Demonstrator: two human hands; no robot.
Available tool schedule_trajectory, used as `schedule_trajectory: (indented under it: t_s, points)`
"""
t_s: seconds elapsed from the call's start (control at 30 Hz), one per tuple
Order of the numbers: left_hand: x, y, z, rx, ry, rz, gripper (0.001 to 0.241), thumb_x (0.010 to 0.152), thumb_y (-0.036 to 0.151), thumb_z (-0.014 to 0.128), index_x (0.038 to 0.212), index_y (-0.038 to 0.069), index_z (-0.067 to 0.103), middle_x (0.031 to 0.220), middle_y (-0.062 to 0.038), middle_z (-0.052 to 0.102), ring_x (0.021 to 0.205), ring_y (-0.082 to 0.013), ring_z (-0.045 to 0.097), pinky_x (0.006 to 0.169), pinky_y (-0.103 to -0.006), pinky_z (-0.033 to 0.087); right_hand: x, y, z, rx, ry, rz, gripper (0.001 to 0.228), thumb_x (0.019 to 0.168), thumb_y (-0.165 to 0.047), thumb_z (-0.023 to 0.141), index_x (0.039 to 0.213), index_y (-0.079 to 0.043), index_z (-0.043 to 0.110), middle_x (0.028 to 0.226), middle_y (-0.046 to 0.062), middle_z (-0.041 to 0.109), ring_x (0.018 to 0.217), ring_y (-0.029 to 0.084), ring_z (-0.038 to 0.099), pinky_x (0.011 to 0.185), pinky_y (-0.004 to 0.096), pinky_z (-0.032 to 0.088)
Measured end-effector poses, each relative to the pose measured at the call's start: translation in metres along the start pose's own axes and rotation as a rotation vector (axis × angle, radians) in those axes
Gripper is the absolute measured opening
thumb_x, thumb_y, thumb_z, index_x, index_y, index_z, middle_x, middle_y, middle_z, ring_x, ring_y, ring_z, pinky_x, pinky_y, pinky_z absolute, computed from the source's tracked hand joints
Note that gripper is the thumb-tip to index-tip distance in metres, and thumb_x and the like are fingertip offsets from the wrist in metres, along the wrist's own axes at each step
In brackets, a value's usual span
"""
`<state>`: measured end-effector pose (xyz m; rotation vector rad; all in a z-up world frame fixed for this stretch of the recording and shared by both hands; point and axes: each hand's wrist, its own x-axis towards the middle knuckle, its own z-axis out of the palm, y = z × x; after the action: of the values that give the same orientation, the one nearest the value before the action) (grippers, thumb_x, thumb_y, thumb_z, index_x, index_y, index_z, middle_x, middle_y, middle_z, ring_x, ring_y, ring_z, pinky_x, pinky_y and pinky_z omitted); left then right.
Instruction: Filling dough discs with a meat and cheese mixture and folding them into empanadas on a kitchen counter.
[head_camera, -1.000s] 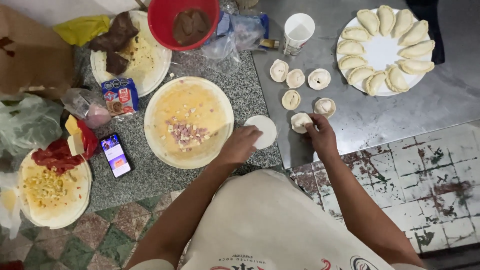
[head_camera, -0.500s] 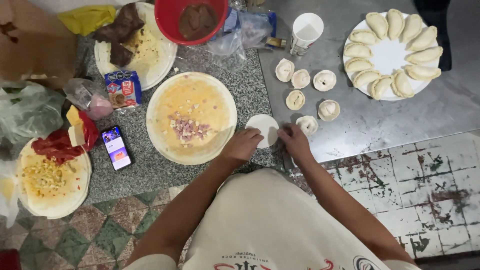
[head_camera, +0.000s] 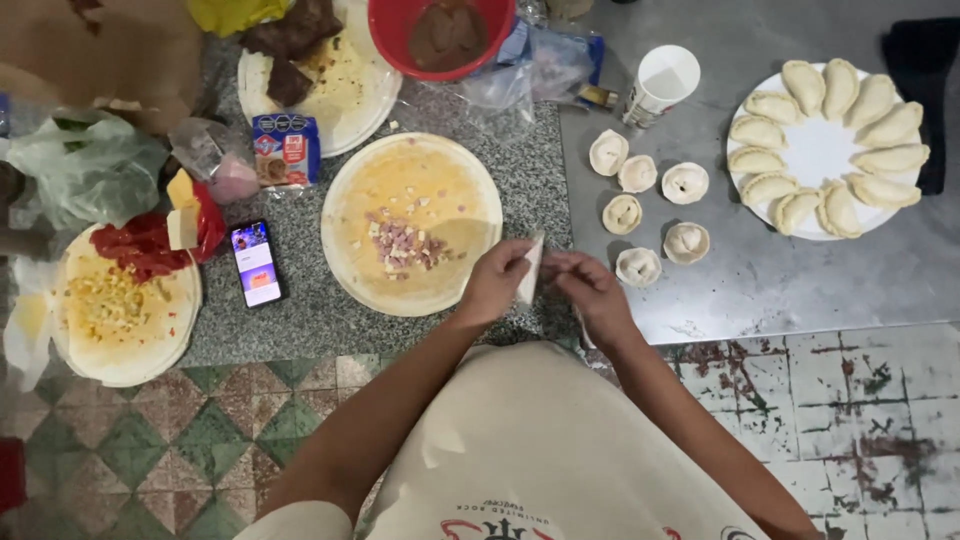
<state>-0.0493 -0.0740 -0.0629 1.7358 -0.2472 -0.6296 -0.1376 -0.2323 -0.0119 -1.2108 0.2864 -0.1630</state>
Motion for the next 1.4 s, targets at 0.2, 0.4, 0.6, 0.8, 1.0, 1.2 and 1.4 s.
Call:
schedule_trajectory:
  t_s: [0.2,0.4,0.6,0.8,1.0,1.2,1.4]
  points:
    - [-0.016,0.054,-0.017,-0.025,-0.184,0.105,0.02,0.1,0.012,0.065,0.119,0.007,0.066,0.111,-0.013,0.075,0.105,-0.0188,0.066,0.094,-0.0412,0.054,0.03,0.043,-0.054,-0.033,0.085,0.028,0.024,0.107,-0.014,0.06,0.128,-0.004,0.057,0.125,0.008,0.064,0.114,0.016,0.058,0.102,0.037,0.048]
    - [0.001,0.085,-0.016,0.588,-0.108,0.471,0.014,0.103,0.026,0.059,0.108,0.019,0.07,0.113,-0.003,0.074,0.109,-0.0286,0.069,0.089,-0.0398,0.057,0.038,0.103,-0.09,0.238,-0.18,0.399,0.042,0.107,-0.037,0.054,0.132,-0.005,0.066,0.105,0.016,0.071,0.09,0.025,0.072,0.08,0.043,0.059]
    - [0.03,0.01,0.012,0.959,0.027,0.895,0.014,0.097,0.035,0.062,0.098,0.022,0.065,0.105,0.003,0.06,0.105,-0.0193,0.061,0.088,-0.0358,0.049,0.026,0.1,-0.067,0.507,-0.203,0.456,0.047,0.105,-0.051,0.05,0.123,-0.011,0.065,0.093,0.006,0.072,0.078,0.021,0.077,0.067,0.036,0.067]
    - [-0.007,0.084,0.001,0.129,-0.408,0.73,0.022,0.109,0.012,0.046,0.097,0.005,0.063,0.104,-0.001,0.054,0.1,-0.0101,0.051,0.093,-0.0339,0.042,0.012,0.09,-0.056,0.524,-0.018,0.441,0.029,0.104,-0.027,0.059,0.123,-0.007,0.067,0.085,0.008,0.073,0.071,0.021,0.075,0.057,0.032,0.065]
    - [0.009,0.043,0.019,1.039,-0.041,0.91,0.013,0.104,0.025,0.06,0.096,0.016,0.057,0.11,-0.002,0.061,0.085,-0.0207,0.067,0.079,-0.0353,0.056,0.015,0.076,-0.054,0.411,0.018,0.456,0.03,0.103,-0.029,0.059,0.124,-0.009,0.066,0.083,0.009,0.071,0.066,0.022,0.068,0.05,0.03,0.054]
    - [0.009,0.035,0.023,0.758,-0.051,0.632,0.007,0.104,0.037,0.053,0.107,0.03,0.054,0.133,0.014,0.055,0.08,-0.0204,0.074,0.073,-0.0354,0.063,0.013,0.079,-0.054,0.407,0.041,0.444,0.037,0.104,-0.044,0.058,0.113,-0.01,0.07,0.083,0.009,0.073,0.067,0.021,0.07,0.054,0.028,0.055]
    - [-0.001,0.061,0.026,0.761,-0.13,0.678,0.015,0.108,0.026,0.049,0.109,0.012,0.056,0.121,-0.007,0.058,0.081,-0.0324,0.071,0.067,-0.0442,0.065,0.015,0.085,-0.057,0.405,0.12,0.479,0.039,0.107,-0.043,0.054,0.115,-0.009,0.071,0.083,0.01,0.072,0.067,0.021,0.066,0.061,0.031,0.053]
